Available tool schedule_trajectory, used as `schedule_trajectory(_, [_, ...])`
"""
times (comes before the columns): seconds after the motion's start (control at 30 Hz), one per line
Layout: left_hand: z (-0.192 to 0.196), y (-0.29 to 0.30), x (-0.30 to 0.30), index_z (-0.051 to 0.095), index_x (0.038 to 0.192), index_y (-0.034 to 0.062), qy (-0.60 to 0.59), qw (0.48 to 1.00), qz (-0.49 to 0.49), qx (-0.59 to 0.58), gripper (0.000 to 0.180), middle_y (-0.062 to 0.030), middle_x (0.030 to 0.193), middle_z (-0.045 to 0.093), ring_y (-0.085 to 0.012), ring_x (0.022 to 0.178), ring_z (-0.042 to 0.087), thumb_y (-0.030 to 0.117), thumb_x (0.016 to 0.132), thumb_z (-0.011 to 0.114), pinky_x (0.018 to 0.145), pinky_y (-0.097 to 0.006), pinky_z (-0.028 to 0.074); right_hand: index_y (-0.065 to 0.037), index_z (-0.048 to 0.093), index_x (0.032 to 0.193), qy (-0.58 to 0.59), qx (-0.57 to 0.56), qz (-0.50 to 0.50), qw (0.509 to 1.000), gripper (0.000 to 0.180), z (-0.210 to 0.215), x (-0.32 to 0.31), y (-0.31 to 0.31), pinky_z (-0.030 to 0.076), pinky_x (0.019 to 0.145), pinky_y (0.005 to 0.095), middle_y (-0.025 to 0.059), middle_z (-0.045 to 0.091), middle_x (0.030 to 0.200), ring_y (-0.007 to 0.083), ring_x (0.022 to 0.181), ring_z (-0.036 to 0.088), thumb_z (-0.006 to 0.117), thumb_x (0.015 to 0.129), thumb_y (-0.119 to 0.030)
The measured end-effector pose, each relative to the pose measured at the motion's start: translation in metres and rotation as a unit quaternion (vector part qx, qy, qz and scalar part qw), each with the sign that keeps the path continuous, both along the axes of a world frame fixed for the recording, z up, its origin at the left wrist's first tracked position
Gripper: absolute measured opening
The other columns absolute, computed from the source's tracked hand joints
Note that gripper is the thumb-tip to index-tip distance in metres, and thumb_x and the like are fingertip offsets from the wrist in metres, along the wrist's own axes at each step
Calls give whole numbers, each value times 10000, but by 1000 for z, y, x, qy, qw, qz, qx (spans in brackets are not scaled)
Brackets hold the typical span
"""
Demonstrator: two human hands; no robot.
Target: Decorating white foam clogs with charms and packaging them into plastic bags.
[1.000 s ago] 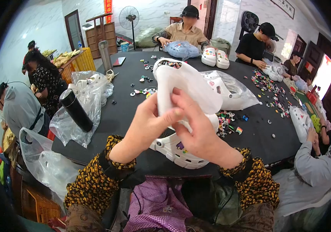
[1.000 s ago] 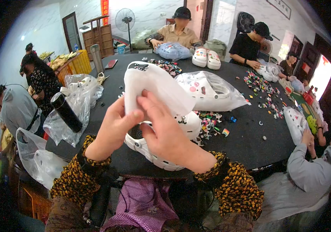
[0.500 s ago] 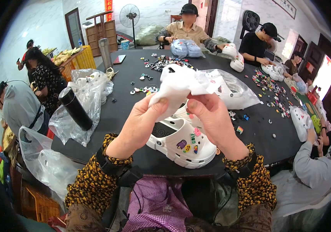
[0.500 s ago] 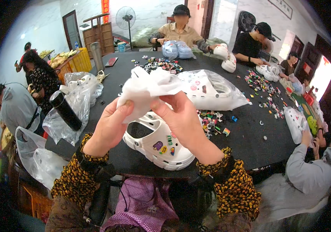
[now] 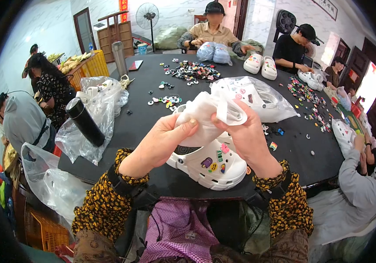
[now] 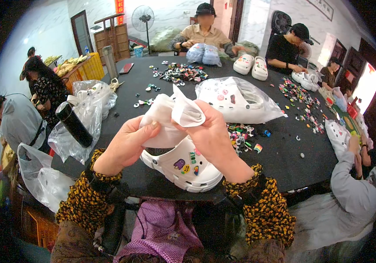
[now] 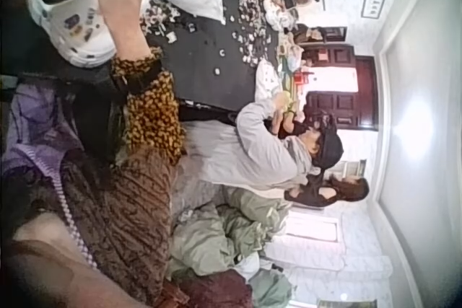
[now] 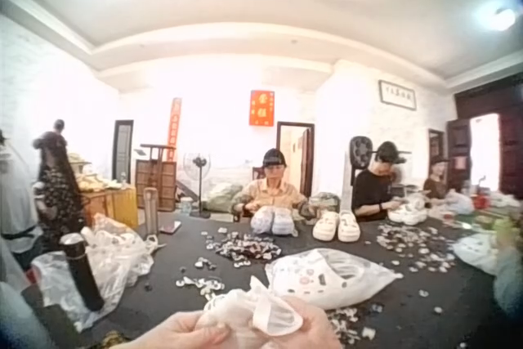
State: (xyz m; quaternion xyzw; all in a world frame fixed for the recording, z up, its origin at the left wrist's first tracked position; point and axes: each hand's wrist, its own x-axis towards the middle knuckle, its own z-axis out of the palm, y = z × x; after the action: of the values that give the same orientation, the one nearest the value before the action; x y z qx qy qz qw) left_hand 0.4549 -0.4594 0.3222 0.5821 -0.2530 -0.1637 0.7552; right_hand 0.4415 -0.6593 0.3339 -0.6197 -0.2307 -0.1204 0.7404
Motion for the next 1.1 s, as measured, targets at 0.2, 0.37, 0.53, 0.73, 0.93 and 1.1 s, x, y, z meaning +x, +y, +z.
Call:
schedule_trajectory(0.2, [9, 9, 5, 503, 1260, 48, -419, 822, 302, 239, 547, -154, 1174, 571, -267, 1084, 562, 45, 764, 736, 897, -349, 452, -34, 636, 1090, 9, -95, -27, 995, 242, 7, 11, -9, 470, 835, 252, 20, 659, 1021, 67, 935, 584, 629, 851, 9])
schedule_trajectory(0.37, [21, 17, 2, 506, 1305, 186, -683, 557, 272, 387, 682, -171, 1498, 287, -387, 1357, 306, 161, 679, 775, 1089, -491, 285, -17, 614, 1095, -62, -193, -54, 978, 236, 7, 16, 3, 477, 804, 254, 40, 659, 1003, 68, 905, 577, 583, 862, -3])
schedule_trajectory(0.53, [18, 33, 8, 513, 1297, 338, -790, 415, 211, 400, 661, -87, 1499, 320, -398, 1373, 272, 240, 681, 734, 1114, -561, 214, 7, 579, 1112, 85, -110, 50, 989, 276, 7, 19, 13, 497, 787, 272, 77, 658, 1000, 116, 903, 607, 636, 858, -84])
schedule_trajectory(0.73, [28, 42, 1, 401, 1402, 327, -767, 426, 89, 471, 727, 73, 1537, 264, -261, 1405, 278, 160, 734, 635, 1161, -567, 141, 13, 565, 1127, 150, -60, 153, 975, 396, 2, 25, 14, 526, 769, 294, 106, 651, 1021, 160, 906, 632, 718, 841, -213])
schedule_trajectory(0.93, [31, 44, 1, 502, 1335, 318, -810, 351, 97, 460, 627, 62, 1473, 390, -272, 1389, 299, 190, 737, 636, 1158, -571, 145, -2, 610, 1049, 218, -22, 226, 949, 353, 0, 32, 20, 532, 713, 286, 80, 653, 978, 130, 836, 624, 703, 869, -292])
schedule_trajectory(1.1, [29, 43, 2, 591, 1246, 209, -825, 330, 186, 419, 457, -5, 1364, 518, -254, 1293, 449, 210, 790, 569, 1128, -514, 239, -9, 591, 1067, 273, 56, 227, 933, 353, 6, 29, 21, 541, 721, 297, 63, 648, 968, 136, 834, 635, 604, 938, -338])
